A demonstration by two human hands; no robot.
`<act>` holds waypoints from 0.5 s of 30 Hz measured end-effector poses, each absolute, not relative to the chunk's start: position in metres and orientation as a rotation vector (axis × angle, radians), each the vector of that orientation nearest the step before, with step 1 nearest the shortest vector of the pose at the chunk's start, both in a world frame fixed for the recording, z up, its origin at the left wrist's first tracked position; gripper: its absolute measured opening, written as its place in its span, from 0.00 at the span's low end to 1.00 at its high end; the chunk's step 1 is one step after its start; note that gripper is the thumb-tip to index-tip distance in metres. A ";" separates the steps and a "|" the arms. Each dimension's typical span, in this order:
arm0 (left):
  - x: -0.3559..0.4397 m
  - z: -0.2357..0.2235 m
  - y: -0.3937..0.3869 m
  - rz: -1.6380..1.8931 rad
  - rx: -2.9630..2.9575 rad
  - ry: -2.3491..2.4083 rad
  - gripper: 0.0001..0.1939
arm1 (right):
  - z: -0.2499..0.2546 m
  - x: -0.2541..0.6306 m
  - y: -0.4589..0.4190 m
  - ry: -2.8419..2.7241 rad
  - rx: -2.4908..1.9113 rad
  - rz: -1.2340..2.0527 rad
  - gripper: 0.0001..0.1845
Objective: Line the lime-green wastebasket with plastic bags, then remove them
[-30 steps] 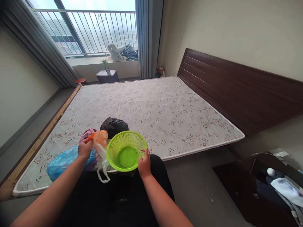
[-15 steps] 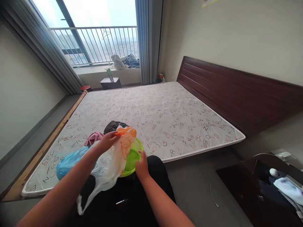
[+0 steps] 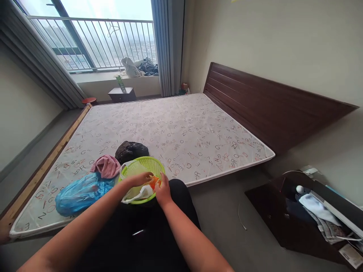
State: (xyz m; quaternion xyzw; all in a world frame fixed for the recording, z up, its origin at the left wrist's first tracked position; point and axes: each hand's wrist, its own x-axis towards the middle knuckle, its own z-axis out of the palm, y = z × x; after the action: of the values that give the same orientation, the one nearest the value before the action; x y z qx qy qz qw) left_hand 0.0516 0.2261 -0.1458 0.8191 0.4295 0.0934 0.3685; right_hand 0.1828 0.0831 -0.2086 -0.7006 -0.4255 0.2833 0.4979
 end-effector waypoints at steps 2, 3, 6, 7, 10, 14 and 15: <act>0.024 -0.134 0.238 0.290 2.158 1.179 0.12 | -0.197 0.188 0.081 -1.048 -1.721 0.583 0.32; 0.008 -0.128 0.244 0.418 2.213 1.280 0.13 | -0.189 0.189 0.080 -1.097 -1.710 0.512 0.31; -0.030 -0.112 0.253 0.809 2.263 1.640 0.21 | -0.160 0.185 0.079 -1.295 -1.606 0.365 0.29; -0.037 -0.110 0.254 0.851 2.212 1.714 0.25 | -0.149 0.181 0.081 -1.359 -1.568 0.371 0.30; -0.038 -0.110 0.250 0.742 1.960 1.731 0.28 | -0.124 0.160 0.094 -1.561 -1.483 0.564 0.36; -0.025 -0.109 0.241 0.837 1.711 1.535 0.11 | -0.111 0.138 0.107 -1.653 -1.424 0.881 0.18; -0.025 -0.107 0.240 0.954 1.570 1.464 0.10 | -0.112 0.139 0.107 -1.651 -1.424 0.893 0.12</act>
State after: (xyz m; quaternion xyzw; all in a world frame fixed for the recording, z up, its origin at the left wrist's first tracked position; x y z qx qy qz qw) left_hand -0.0250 0.2401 -0.1065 0.6166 0.5748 0.3746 0.3860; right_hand 0.1392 0.1071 -0.1115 -0.5583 -0.6473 0.3503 0.3829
